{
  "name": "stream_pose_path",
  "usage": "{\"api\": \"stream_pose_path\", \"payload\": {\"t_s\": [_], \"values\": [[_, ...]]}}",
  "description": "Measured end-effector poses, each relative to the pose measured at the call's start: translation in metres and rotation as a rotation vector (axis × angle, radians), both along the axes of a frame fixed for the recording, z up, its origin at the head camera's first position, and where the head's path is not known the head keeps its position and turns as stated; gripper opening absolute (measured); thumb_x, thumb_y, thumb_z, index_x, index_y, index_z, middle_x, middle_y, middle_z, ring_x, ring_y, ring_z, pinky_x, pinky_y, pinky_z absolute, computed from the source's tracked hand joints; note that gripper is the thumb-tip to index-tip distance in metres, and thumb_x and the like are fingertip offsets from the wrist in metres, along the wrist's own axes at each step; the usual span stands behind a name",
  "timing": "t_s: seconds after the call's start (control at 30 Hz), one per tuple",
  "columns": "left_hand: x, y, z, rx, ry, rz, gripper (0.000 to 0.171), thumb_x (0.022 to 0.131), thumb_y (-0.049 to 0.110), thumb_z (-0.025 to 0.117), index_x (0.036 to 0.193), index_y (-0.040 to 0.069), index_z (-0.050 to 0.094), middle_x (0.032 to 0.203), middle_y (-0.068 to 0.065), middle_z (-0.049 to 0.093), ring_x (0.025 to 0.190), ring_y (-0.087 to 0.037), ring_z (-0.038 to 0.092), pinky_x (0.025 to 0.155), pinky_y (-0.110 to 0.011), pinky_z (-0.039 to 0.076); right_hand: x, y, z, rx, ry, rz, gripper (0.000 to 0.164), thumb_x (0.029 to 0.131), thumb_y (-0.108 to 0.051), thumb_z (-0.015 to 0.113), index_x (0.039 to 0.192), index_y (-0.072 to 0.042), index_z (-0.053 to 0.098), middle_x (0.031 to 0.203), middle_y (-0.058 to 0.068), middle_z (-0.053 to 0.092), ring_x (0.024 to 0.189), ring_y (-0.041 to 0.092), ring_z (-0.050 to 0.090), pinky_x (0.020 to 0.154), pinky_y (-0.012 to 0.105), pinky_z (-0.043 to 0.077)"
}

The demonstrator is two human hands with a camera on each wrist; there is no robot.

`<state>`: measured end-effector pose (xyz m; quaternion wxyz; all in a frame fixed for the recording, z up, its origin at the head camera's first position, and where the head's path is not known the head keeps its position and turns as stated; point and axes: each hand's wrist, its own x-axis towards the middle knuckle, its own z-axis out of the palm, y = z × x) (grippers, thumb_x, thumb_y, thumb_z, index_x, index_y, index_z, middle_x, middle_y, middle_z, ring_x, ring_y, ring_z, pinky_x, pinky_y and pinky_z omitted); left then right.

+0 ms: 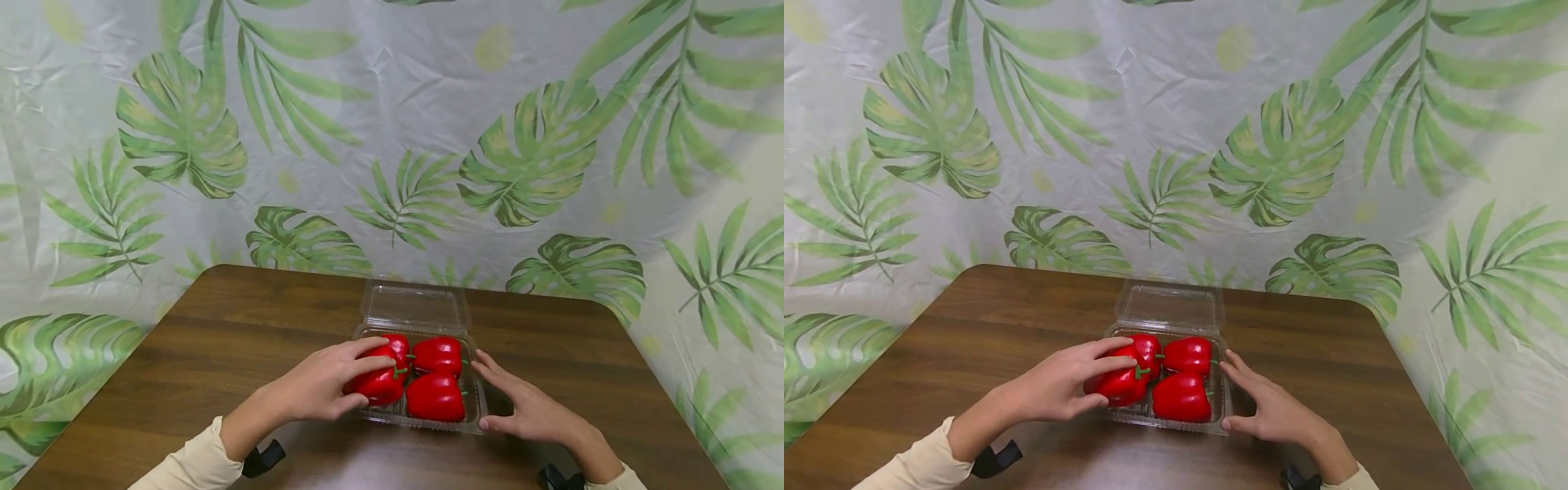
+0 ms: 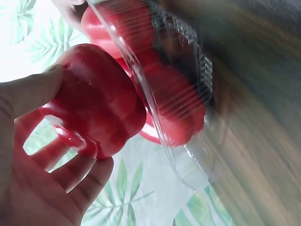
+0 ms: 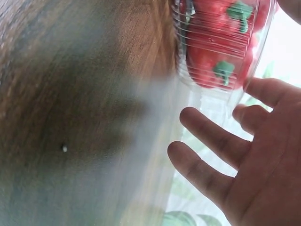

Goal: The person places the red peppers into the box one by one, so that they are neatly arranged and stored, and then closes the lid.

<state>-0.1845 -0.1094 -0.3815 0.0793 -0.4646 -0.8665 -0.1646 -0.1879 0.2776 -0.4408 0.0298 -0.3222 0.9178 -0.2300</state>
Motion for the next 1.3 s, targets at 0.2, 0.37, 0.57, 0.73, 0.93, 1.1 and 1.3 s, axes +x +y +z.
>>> {"api": "stream_pose_path", "payload": {"t_s": [0.2,0.37,0.57,0.73,0.93,1.1,1.3], "values": [[0.002,0.005,-0.003,-0.029,-0.013,-0.003,0.06,0.084,0.025,0.077,0.14,0.022,0.056,0.151,-0.008,0.048,0.129,-0.026,0.056,0.097,-0.045,0.055,0.001,0.0,0.0,0.001,-0.002,-0.005,0.085,0.087,-0.05,0.07,0.154,-0.011,0.035,0.163,0.018,0.027,0.139,0.042,0.045,0.099,0.057,0.05],[0.0,0.007,-0.006,-0.036,-0.006,-0.003,0.059,0.084,0.024,0.076,0.139,0.022,0.056,0.15,-0.008,0.049,0.132,-0.025,0.055,0.099,-0.044,0.054,0.001,-0.001,0.001,-0.007,-0.001,-0.006,0.085,0.087,-0.049,0.07,0.154,-0.01,0.035,0.163,0.019,0.027,0.139,0.043,0.045,0.099,0.058,0.05],[-0.002,0.009,-0.01,-0.063,-0.021,-0.001,0.061,0.085,0.024,0.075,0.142,0.026,0.053,0.153,-0.008,0.046,0.134,-0.025,0.053,0.101,-0.044,0.053,0.002,-0.002,0.003,-0.008,-0.006,-0.007,0.086,0.087,-0.05,0.07,0.154,-0.01,0.035,0.163,0.019,0.027,0.139,0.043,0.045,0.099,0.058,0.05],[-0.004,0.011,-0.011,-0.084,-0.032,-0.001,0.06,0.087,0.024,0.073,0.143,0.025,0.052,0.154,-0.009,0.044,0.136,-0.026,0.05,0.104,-0.045,0.051,0.002,-0.004,0.004,-0.019,0.017,0.007,0.085,0.087,-0.048,0.071,0.153,-0.007,0.036,0.161,0.022,0.029,0.138,0.044,0.046,0.099,0.056,0.051],[-0.005,0.012,-0.01,-0.094,-0.049,-0.003,0.059,0.087,0.023,0.072,0.143,0.024,0.052,0.155,-0.009,0.044,0.138,-0.026,0.049,0.106,-0.045,0.049,0.002,-0.004,0.003,-0.021,0.014,0.0,0.085,0.086,-0.048,0.071,0.153,-0.008,0.036,0.161,0.021,0.029,0.138,0.043,0.046,0.099,0.056,0.051],[-0.005,0.013,-0.009,-0.098,-0.066,0.003,0.058,0.087,0.022,0.071,0.143,0.025,0.052,0.156,-0.008,0.043,0.138,-0.026,0.048,0.108,-0.045,0.048,0.002,-0.004,0.003,-0.023,0.018,0.004,0.085,0.086,-0.047,0.071,0.153,-0.008,0.037,0.161,0.021,0.029,0.138,0.043,0.046,0.099,0.057,0.05],[-0.004,0.015,-0.008,-0.121,-0.084,0.024,0.057,0.088,0.022,0.07,0.142,0.027,0.052,0.156,-0.007,0.043,0.137,-0.026,0.05,0.106,-0.046,0.05,0.002,-0.004,0.002,-0.022,0.035,0.012,0.084,0.087,-0.047,0.071,0.153,-0.009,0.036,0.161,0.022,0.03,0.137,0.044,0.047,0.098,0.055,0.051]]}}
